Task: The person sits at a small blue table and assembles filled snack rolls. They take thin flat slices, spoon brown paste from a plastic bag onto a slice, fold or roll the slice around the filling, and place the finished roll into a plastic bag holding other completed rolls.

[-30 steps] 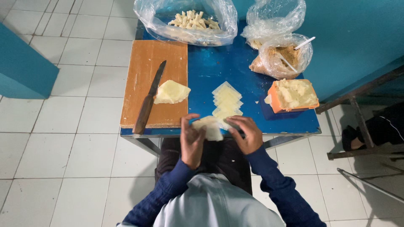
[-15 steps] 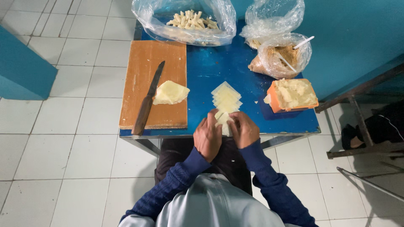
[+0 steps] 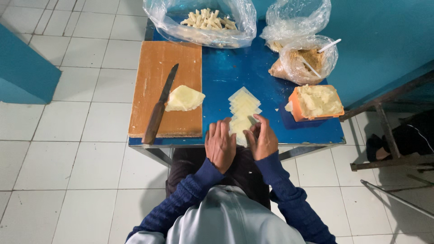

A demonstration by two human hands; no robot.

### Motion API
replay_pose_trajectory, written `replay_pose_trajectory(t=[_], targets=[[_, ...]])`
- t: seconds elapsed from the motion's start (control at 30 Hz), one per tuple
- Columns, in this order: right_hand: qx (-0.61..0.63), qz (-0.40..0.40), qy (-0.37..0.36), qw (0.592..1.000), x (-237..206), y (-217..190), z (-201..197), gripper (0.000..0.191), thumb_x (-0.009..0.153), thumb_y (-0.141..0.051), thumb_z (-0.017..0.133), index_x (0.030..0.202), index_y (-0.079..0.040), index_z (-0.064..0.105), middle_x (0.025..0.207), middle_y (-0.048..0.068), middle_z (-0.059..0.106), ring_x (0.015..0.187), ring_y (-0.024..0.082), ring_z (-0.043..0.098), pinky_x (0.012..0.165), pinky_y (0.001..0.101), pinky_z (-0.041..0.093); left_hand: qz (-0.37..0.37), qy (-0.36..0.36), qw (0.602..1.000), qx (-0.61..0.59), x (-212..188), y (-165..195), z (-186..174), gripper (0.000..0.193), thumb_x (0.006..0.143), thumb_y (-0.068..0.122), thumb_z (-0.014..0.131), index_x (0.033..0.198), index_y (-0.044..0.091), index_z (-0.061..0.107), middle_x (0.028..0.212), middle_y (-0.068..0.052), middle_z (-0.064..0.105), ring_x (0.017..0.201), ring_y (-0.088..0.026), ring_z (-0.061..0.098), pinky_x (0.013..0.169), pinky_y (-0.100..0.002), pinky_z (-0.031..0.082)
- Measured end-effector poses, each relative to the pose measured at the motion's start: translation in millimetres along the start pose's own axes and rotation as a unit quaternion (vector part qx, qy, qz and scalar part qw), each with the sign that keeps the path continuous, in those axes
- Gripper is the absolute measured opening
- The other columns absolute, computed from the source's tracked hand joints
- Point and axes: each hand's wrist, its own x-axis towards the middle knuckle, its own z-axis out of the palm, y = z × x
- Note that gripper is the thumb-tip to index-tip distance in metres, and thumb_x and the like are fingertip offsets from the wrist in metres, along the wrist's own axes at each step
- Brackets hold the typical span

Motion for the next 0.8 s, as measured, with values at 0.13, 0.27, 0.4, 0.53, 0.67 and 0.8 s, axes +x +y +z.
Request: replay_pose_trajectory(t=[0.13, 0.27, 0.4, 0.53, 0.67, 0.8], targets=[[-0.016, -0.047, 0.011, 0.999, -1.5, 1.8, -0.8, 0.056, 0.088, -0.012, 0.078, 0.137, -0.005, 0.053, 0.098, 0.009, 0.064, 0.085, 0.025, 0.061, 0.075, 0.037, 0.05, 0.136, -0.031, 0.988, 0.064, -15.3, -10.7, 4.9, 0.037, 0.098, 0.018, 0.065, 0.135, 0.013, 0.06, 0.138, -0.01, 0.061, 0.127, -0.029, 0.051, 0.097, -0.043, 0.042], [-0.056, -0.041, 0.048, 0.996, 9.5, 17.0, -22.5, 0.046, 0.085, -0.012, 0.079, 0.128, -0.013, 0.063, 0.1, 0.006, 0.067, 0.089, 0.028, 0.059, 0.082, 0.0398, 0.048, 0.163, -0.064, 0.979, 0.102, -26.9, -19.4, 14.4, 0.044, 0.1, 0.026, 0.065, 0.141, 0.014, 0.059, 0.144, -0.005, 0.056, 0.14, -0.027, 0.045, 0.11, -0.049, 0.035], [-0.229, -0.082, 0.122, 0.962, 24.4, 52.0, -96.4, 0.037, 0.094, -0.032, 0.083, 0.127, -0.019, 0.072, 0.121, 0.008, 0.056, 0.107, 0.031, 0.054, 0.094, 0.0486, 0.041, 0.164, -0.085, 0.975, 0.122, -34.2, -23.5, 15.3, 0.046, 0.099, 0.028, 0.065, 0.143, 0.013, 0.058, 0.145, -0.005, 0.056, 0.143, -0.026, 0.042, 0.116, -0.052, 0.028], [-0.373, -0.025, 0.084, 0.924, 20.0, 71.6, -137.0, 0.05, 0.091, -0.05, 0.084, 0.133, -0.027, 0.073, 0.131, 0.007, 0.049, 0.117, 0.035, 0.042, 0.098, 0.0506, 0.034, 0.171, -0.072, 0.974, 0.131, -31.6, -22.2, 16.8, 0.046, 0.099, 0.028, 0.065, 0.142, 0.013, 0.059, 0.144, -0.005, 0.057, 0.144, -0.025, 0.041, 0.118, -0.055, 0.025], [-0.401, -0.047, 0.069, 0.912, 17.3, 73.7, -134.4, 0.054, 0.09, -0.056, 0.085, 0.134, -0.027, 0.073, 0.136, 0.007, 0.048, 0.119, 0.036, 0.04, 0.096, 0.0504, 0.03, 0.169, -0.072, 0.973, 0.137, -30.7, -18.6, 16.0, 0.043, 0.1, 0.026, 0.065, 0.14, 0.013, 0.06, 0.143, -0.005, 0.057, 0.144, -0.025, 0.041, 0.118, -0.055, 0.024], [-0.401, -0.041, 0.075, 0.912, 18.6, 71.7, -124.5, 0.05, 0.088, -0.049, 0.087, 0.13, -0.026, 0.072, 0.138, 0.008, 0.046, 0.125, 0.036, 0.04, 0.101, 0.0519, 0.029, 0.171, -0.064, 0.974, 0.134, -29.4, -16.2, 14.1, 0.042, 0.099, 0.026, 0.065, 0.139, 0.013, 0.06, 0.142, -0.005, 0.057, 0.143, -0.025, 0.042, 0.118, -0.056, 0.022]])
